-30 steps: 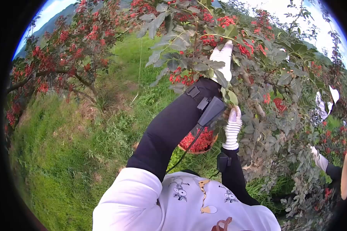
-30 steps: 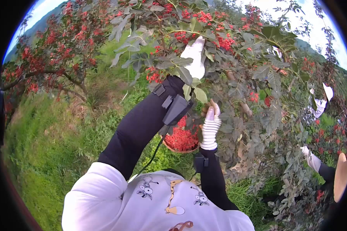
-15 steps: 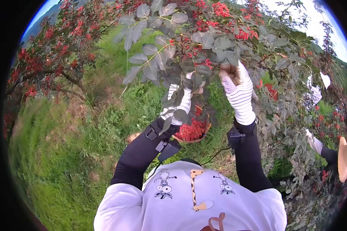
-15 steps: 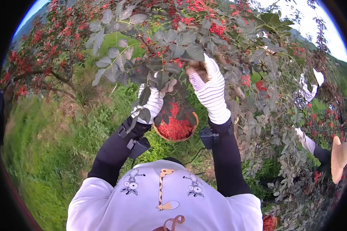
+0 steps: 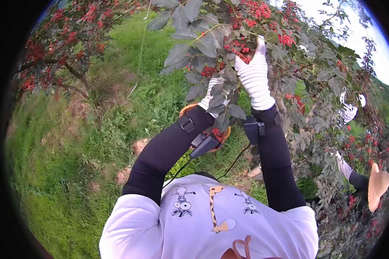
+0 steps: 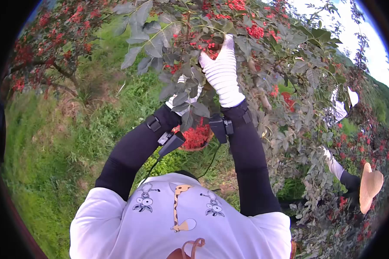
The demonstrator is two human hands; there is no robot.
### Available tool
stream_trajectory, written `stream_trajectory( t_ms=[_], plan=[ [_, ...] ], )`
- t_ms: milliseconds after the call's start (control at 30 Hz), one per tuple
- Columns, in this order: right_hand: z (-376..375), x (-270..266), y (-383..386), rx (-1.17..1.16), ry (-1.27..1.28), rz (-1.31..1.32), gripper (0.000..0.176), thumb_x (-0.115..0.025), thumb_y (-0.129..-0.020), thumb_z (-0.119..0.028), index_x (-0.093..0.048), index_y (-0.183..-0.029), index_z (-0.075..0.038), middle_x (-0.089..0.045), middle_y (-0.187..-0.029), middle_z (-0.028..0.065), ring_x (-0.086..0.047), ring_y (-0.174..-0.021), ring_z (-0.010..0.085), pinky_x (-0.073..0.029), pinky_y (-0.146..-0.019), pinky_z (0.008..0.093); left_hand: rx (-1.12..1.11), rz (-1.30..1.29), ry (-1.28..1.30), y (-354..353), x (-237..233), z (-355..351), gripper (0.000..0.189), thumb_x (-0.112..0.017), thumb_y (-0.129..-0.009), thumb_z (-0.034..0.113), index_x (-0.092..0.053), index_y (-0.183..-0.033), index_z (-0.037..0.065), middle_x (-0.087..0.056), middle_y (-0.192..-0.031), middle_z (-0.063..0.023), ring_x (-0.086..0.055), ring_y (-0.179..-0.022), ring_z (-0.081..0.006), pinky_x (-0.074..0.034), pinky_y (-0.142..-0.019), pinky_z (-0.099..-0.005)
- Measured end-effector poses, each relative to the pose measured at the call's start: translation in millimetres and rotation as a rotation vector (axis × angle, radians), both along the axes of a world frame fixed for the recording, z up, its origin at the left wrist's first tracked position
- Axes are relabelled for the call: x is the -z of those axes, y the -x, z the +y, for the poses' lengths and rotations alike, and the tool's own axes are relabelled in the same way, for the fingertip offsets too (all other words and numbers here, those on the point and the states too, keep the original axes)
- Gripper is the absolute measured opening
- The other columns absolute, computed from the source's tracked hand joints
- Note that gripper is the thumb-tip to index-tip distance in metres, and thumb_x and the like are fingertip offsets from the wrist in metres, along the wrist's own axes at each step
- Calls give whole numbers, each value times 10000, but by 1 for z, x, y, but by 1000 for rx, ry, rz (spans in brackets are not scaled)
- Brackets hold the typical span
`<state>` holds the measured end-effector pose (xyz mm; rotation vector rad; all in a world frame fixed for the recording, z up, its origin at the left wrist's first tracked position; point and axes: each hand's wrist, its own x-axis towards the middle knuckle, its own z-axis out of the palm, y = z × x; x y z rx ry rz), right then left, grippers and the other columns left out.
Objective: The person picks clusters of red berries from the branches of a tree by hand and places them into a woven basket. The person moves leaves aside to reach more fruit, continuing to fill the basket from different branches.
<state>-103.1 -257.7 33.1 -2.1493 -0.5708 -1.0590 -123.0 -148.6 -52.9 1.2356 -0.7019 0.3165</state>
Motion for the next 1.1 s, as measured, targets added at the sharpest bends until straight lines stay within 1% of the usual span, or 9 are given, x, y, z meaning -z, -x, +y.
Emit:
stream_trajectory(
  t_ms=[167,200,333,433,533,667,767,933,1100],
  plan=[
    [5,1,1,-119,-252,289,836,-698,-678,-53,-211,-1352,30,-543,-1038,137,-545,-889,199,-460,-837,310,2,-15,21,-6,-6,-6,299,-476,-921,143,-485,-1190,11,-584,-1063,-90,-581,-886,-162,-479,-766,-287],
    [9,-5,12,-43,-97,307,841,-676,-710,-42,-199,-1402,-66,-480,-1229,164,-523,-1047,242,-420,-911,332,5,-18,22,-7,-6,-7,301,-476,-922,146,-484,-1191,11,-584,-1062,-90,-580,-887,-163,-478,-767,-288],
    [-12,16,-26,-39,97,107,826,-690,-706,-67,-237,-1396,-79,-506,-1206,132,-550,-989,213,-440,-860,326,24,-12,19,-7,-6,-11,308,-474,-924,155,-482,-1196,10,-585,-1059,-94,-578,-889,-167,-475,-767,-291],
    [-17,18,-39,-222,-119,-25,723,-658,-726,-67,-318,-1364,-75,-548,-1139,124,-581,-892,200,-471,-778,333,37,-12,14,-6,-5,-11,314,-472,-926,162,-481,-1200,10,-586,-1056,-96,-577,-891,-170,-472,-768,-294],
    [-18,10,-32,-517,-694,363,648,-551,-747,85,-368,-1344,-85,-511,-1160,60,-533,-952,139,-466,-794,267,54,-15,6,-8,-4,-14,319,-471,-927,169,-479,-1204,9,-586,-1054,-99,-575,-893,-172,-470,-769,-296],
    [-32,14,-39,-572,-513,306,626,-610,-779,19,-366,-1347,-76,-507,-1158,41,-490,-1032,120,-451,-780,272,67,-13,-20,-8,-4,-14,327,-469,-930,178,-477,-1209,8,-587,-1051,-102,-573,-895,-176,-467,-770,-300],
    [-28,0,-16,-508,-821,744,599,-621,-790,1,-378,-1334,-58,-495,-1189,59,-485,-1052,127,-448,-815,281,117,7,-80,-5,13,-6,333,-467,-931,185,-476,-1212,7,-588,-1048,-104,-571,-897,-179,-464,-771,-302],
    [-22,10,-30,-454,-581,487,493,-619,-812,-69,-457,-1276,-111,-573,-1016,39,-548,-857,115,-442,-740,223,148,10,-251,0,42,7,343,-465,-934,197,-473,-1219,6,-589,-1044,-108,-568,-900,-183,-460,-772,-306],
    [-32,12,-25,-573,-914,817,425,-586,-826,-68,-505,-1233,-156,-586,-1034,24,-574,-848,128,-459,-743,266,54,-42,-386,-3,35,0,353,-462,-937,208,-471,-1225,5,-590,-1040,-113,-566,-902,-188,-456,-773,-311]
  ],
)
